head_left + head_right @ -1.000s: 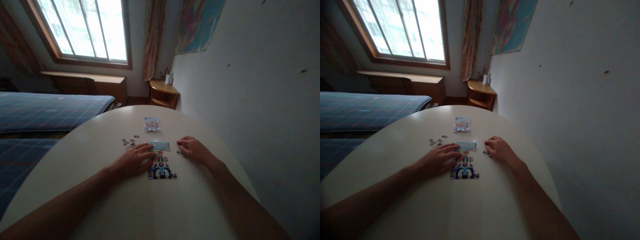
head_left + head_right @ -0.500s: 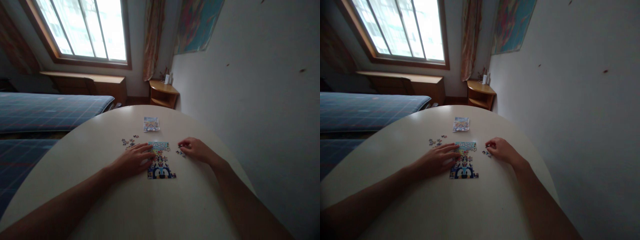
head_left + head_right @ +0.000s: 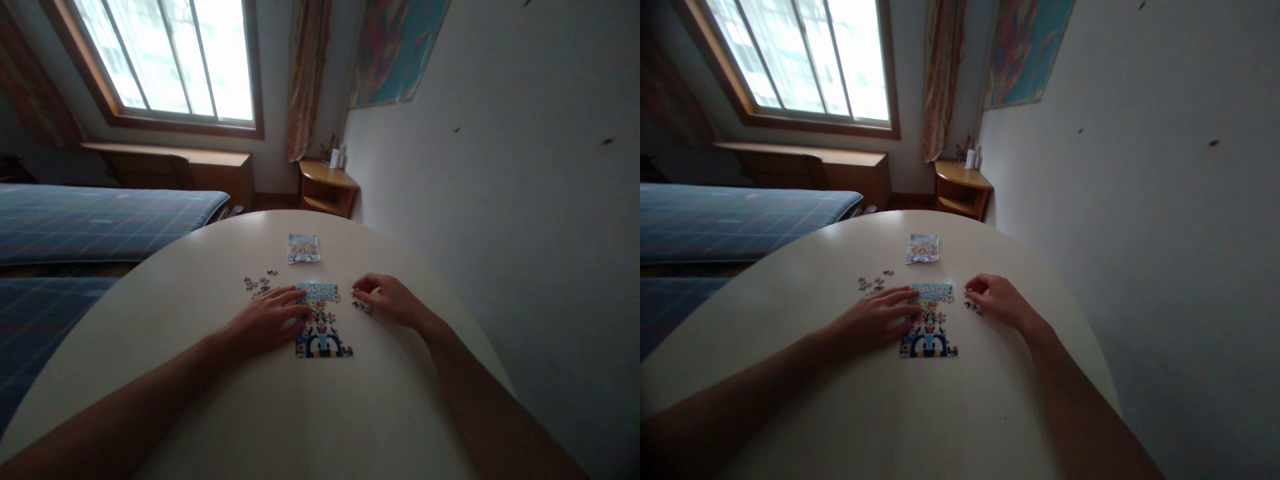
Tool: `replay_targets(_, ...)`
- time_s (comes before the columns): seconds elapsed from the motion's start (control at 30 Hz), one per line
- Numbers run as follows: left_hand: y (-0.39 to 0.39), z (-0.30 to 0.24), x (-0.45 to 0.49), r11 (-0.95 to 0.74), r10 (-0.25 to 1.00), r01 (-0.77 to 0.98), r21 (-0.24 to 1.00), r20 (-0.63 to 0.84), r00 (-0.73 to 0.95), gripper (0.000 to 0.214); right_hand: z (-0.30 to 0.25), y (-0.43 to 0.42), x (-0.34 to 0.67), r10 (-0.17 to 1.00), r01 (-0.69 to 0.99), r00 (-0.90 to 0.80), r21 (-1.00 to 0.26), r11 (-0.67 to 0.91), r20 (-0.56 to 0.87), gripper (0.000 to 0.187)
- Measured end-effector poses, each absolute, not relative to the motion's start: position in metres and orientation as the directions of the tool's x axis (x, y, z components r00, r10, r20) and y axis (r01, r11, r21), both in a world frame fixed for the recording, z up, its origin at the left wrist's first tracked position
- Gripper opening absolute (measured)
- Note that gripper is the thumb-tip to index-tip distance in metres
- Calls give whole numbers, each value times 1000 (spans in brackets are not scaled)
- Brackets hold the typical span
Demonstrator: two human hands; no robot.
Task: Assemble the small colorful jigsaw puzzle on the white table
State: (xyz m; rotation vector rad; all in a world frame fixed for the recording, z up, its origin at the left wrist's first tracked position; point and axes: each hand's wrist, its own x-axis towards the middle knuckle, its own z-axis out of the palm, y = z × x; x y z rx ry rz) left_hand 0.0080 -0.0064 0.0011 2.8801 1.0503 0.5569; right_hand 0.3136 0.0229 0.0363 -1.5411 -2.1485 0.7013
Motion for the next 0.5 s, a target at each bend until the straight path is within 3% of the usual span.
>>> replay_targets(0.3,-6,0,8,-768,633,621,155,333,699,27,38,18,304,939,695,-342,-682,229,-33,38)
replay_targets(0.5,-6,5,9,-794,604,587,159,323,729,27,41,16,299,931,682,-365,-685,255,-18,27)
